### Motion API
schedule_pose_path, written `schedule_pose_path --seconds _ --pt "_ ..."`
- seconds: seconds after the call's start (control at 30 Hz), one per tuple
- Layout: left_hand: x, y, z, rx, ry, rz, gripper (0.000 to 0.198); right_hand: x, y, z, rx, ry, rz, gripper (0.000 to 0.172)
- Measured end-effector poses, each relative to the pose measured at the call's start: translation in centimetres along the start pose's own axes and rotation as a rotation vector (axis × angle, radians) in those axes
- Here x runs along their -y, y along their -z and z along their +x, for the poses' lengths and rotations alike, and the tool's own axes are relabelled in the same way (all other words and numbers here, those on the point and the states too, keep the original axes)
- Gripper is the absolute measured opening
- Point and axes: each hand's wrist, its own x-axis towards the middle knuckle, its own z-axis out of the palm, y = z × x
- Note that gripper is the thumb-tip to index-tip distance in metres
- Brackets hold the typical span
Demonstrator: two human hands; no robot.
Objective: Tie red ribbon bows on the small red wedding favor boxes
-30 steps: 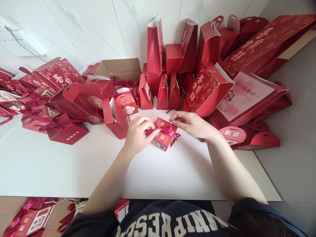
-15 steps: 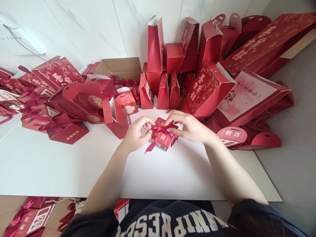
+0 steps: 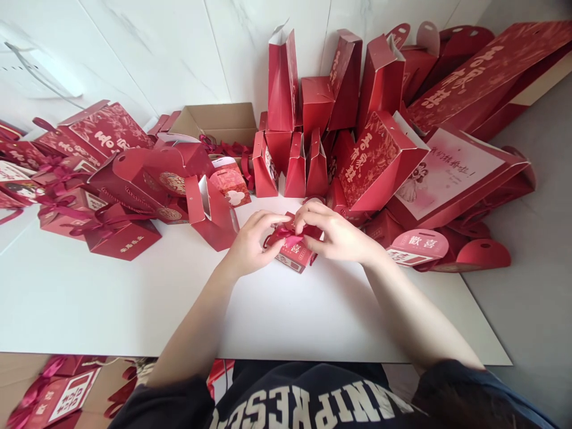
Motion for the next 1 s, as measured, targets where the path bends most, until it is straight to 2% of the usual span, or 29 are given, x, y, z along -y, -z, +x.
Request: schedule_pose_path --seconds 0.07,0.2,0.37,0.5,0.67,0.73,0.83,0.9,1.0 --pt "0.1 -0.4 -0.1 -0.054 -0.030 0.059 0.032 0.1 0.5 -0.1 0.007 -0.011 0.034 0.022" --pt "0.3 -1.2 -0.2 -0.123 -0.055 0.139 0.013 0.2 1.6 -0.4 0.068 -0.027 0.062 0.017" --pt "-0.3 -1.8 0.0 -0.199 0.058 0.064 0.012 0.4 2.5 -0.9 0.244 -0.069 0.018 0.018" --pt "-0.8 -2.0 0.3 -0.175 0.167 -0.069 0.015 0.3 2.5 -1.0 0.283 -0.111 -0.063 0.017" --pt "-0.6 -1.5 0.3 -0.110 0.248 -0.163 0.012 0.4 3.2 -1.2 0.354 -0.126 -0.008 0.021" --pt "-0.5 -1.1 0.3 -0.062 0.227 -0.191 0.004 0.7 3.6 -1.3 0.337 -0.144 0.018 0.022" --pt "-0.4 -0.3 0.2 -0.008 0.190 -0.229 0.008 0.8 3.9 -1.2 0.214 -0.170 0.039 0.020" --pt "-0.4 0.0 0.2 0.000 0.159 -0.212 0.009 0.7 3.7 -1.1 0.131 -0.164 0.046 0.018" --pt "-0.5 0.3 0.3 -0.016 0.118 -0.135 0.007 0.1 3.1 -1.0 0.077 -0.140 0.051 0.020"
